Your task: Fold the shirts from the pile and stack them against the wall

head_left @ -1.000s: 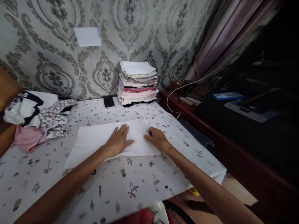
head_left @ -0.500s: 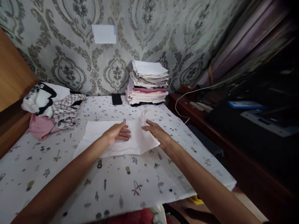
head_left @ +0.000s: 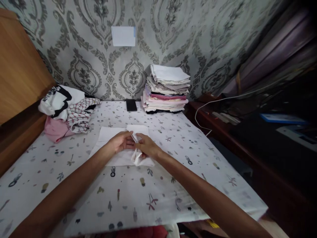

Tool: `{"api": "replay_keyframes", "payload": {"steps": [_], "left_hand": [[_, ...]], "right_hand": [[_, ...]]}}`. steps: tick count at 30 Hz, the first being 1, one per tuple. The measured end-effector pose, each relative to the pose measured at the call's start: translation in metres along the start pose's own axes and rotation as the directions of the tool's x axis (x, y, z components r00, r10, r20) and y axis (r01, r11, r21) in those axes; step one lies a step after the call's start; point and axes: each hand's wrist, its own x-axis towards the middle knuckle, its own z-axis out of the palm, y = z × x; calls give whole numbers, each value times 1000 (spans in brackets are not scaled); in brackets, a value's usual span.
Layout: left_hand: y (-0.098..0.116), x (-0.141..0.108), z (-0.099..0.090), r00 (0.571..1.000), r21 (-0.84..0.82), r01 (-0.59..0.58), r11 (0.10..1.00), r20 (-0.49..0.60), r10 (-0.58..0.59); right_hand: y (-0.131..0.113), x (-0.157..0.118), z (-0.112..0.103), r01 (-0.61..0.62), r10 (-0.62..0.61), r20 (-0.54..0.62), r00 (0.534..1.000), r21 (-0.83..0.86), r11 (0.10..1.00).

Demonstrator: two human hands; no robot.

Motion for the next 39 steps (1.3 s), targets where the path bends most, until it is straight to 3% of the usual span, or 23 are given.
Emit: {"api": "replay_keyframes", "payload": {"steps": [8, 11, 15, 18, 21, 24, 27, 31, 33, 35, 37, 39], "left_hand": [[6, 2, 1, 995, 157, -72, 985, -56, 81], [4, 4, 3, 979, 281, -102, 954, -140, 146], [0, 6, 3, 938, 405, -138, 904, -241, 251], [-1, 7, 2, 937, 446, -131, 886, -237, 258], [1, 5, 1, 940, 474, -134, 870, -217, 263], [5, 2, 1, 946, 514, -116, 850, -205, 253], [8, -8, -1, 927, 581, -73, 811, -260, 269], [8, -37, -4, 916, 784, -41, 620, -219, 336], [6, -54, -4, 950, 854, 8, 520, -169, 264], [1, -70, -4, 982, 862, 74, 502, -151, 115], [-6, -80, -2, 989, 813, 129, 568, -143, -19], [-12, -85, 0, 988, 734, 150, 662, -135, -73]], "right_hand": [[6, 5, 6, 82, -88, 45, 995, 118, 990], [5, -4, 6, 191, -190, -20, 982, 111, 975], [19, -34, 4, 435, -453, -141, 880, -140, 889], [37, -58, 8, 525, -564, -63, 823, -294, 799], [48, -72, 11, 616, -640, 51, 767, -338, 711], [47, -78, 8, 599, -623, 26, 782, -306, 740], [45, -80, -1, 558, -600, -55, 798, -307, 771], [47, -80, -10, 560, -634, -77, 769, -396, 727], [49, -78, -11, 572, -665, -42, 746, -472, 671], [50, -75, -10, 573, -674, 10, 739, -535, 621], [52, -71, -8, 567, -663, 46, 747, -565, 599], [54, -68, -6, 562, -654, 59, 754, -572, 597]]}}
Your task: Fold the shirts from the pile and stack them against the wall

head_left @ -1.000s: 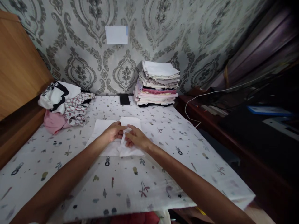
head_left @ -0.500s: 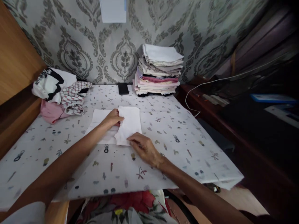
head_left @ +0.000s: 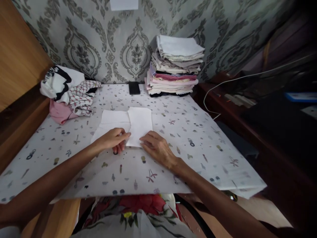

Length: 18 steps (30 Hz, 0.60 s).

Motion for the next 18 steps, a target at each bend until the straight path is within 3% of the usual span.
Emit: {"api": "replay_keyframes", "payload": {"steps": [4, 8, 12, 16, 18], "left_hand": [[0, 3, 9, 1000, -149, -18, 989, -26, 14], [-1, 6, 10, 984, -94, -169, 981, -73, 163], [-8, 2, 6, 943, 154, -290, 945, -124, 310], [-8, -8, -1, 933, 473, -199, 858, -177, 314], [-4, -6, -6, 904, 580, -191, 792, -211, 373]], "right_hand": [[3, -1, 4, -1, 1, -9, 1000, 3, 1000], [5, -4, 3, 10, -10, -17, 1000, -2, 1000], [6, -5, 2, 41, -41, -20, 999, -22, 999], [5, -3, -1, 67, -67, -33, 997, 7, 998], [4, -1, -4, 42, -40, -45, 998, 56, 998]]}}
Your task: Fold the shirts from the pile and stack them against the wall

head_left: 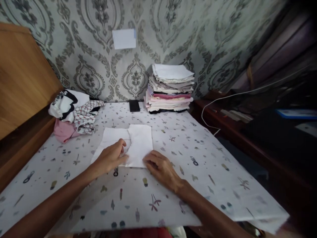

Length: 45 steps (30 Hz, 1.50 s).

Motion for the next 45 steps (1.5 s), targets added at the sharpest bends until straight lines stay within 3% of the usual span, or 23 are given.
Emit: {"api": "replay_keyframes", "payload": {"steps": [3, 7, 10, 13, 17, 22, 25, 29, 31, 33, 35, 37, 39, 41, 43, 45], "left_hand": [[-2, 28, -5, 987, 90, -78, 993, -132, 89], [-13, 98, -4, 959, 9, -116, 993, -260, 115], [-23, 140, -1, 965, -41, -114, 993, -243, 101], [-26, 154, 0, 968, -64, -129, 990, -225, 112], [-22, 151, -2, 960, -96, -118, 988, -265, 89], [-21, 152, -3, 978, -134, -6, 991, -209, -22], [-21, 150, -4, 977, -73, 58, 996, -200, -72], [-14, 136, -5, 953, 68, 91, 994, -294, -67], [-8, 124, 1, 935, 175, 36, 984, -354, 29], [-3, 112, 11, 913, 251, -110, 962, -356, 197], [-2, 103, 21, 885, 233, -289, 928, -306, 352], [-8, 99, 24, 861, 174, -387, 905, -282, 423], [-22, 100, 15, 878, 151, -353, 924, -287, 382], [-40, 102, -5, 919, 180, -236, 955, -279, 280], [-56, 100, -26, 949, 245, -144, 959, -241, 204], [-63, 92, -40, 959, 285, -126, 950, -211, 190]], "right_hand": [[-1, 3, -3, -54, 56, -32, 998, 39, 998], [1, 5, -2, -91, 93, -47, 995, 48, 995], [4, 3, 0, -107, 111, -62, 992, 63, 992], [6, 2, 0, -129, 133, -62, 989, 61, 990], [7, 3, -1, -144, 147, -50, 988, 60, 988], [8, 4, 1, -148, 153, -50, 987, 88, 985], [8, 4, 0, -171, 177, -48, 983, 111, 979], [9, 4, -3, -246, 264, -123, 957, 144, 958], [11, 6, -5, -326, 350, -184, 919, 145, 934], [12, 8, -7, -406, 424, -187, 886, 130, 905], [12, 10, -9, -435, 441, -159, 883, 73, 897], [11, 13, -9, -398, 390, -149, 909, -23, 917], [9, 18, -9, -309, 293, -136, 947, -123, 943], [7, 26, -7, -209, 193, -97, 976, -195, 958], [8, 38, -2, -132, 125, -41, 991, -248, 960], [9, 54, 5, -86, 94, 13, 995, -292, 953]]}}
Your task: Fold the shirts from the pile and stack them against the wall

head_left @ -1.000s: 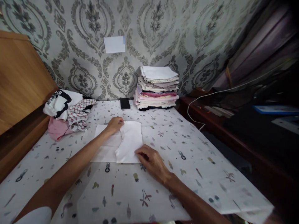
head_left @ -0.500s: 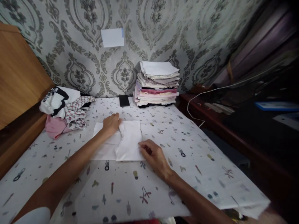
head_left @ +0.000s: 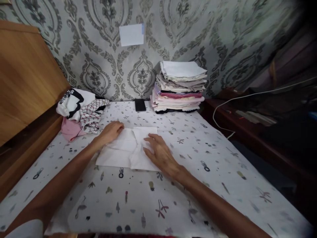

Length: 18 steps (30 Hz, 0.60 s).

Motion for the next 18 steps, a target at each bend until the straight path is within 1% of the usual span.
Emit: {"api": "replay_keyframes", "payload": {"steps": [1, 3, 5, 7, 9, 11, 13, 14, 16, 18], "left_hand": [[0, -6, -4, 1000, -12, -19, 1000, 19, 19], [10, -23, -8, 992, -95, -91, 991, 84, 99], [25, -44, -6, 965, -182, -186, 965, 153, 215], [37, -63, -3, 940, -209, -253, 945, 176, 291], [42, -77, 1, 942, -189, -262, 946, 162, 293], [40, -84, 5, 951, -167, -246, 955, 147, 271], [36, -85, 11, 952, -153, -249, 956, 145, 271], [34, -83, 14, 947, -147, -264, 953, 149, 285], [32, -74, 21, 930, -133, -309, 942, 163, 329], [32, -59, 28, 913, -109, -358, 927, 168, 372]], "right_hand": [[-2, 9, 4, 19, -19, 20, 1000, -24, 1000], [-6, 27, 13, 69, -64, 60, 996, -82, 994], [-14, 44, 22, 144, -125, 125, 984, -155, 977], [-21, 60, 30, 224, -175, 215, 961, -230, 947], [-27, 74, 36, 284, -202, 285, 937, -283, 916], [-29, 85, 40, 310, -216, 309, 926, -299, 903], [-26, 92, 43, 293, -210, 295, 932, -272, 917], [-24, 95, 45, 261, -194, 268, 944, -244, 934], [-18, 97, 48, 163, -135, 171, 976, -162, 973], [-11, 97, 52, 81, -78, 52, 996, -43, 996]]}}
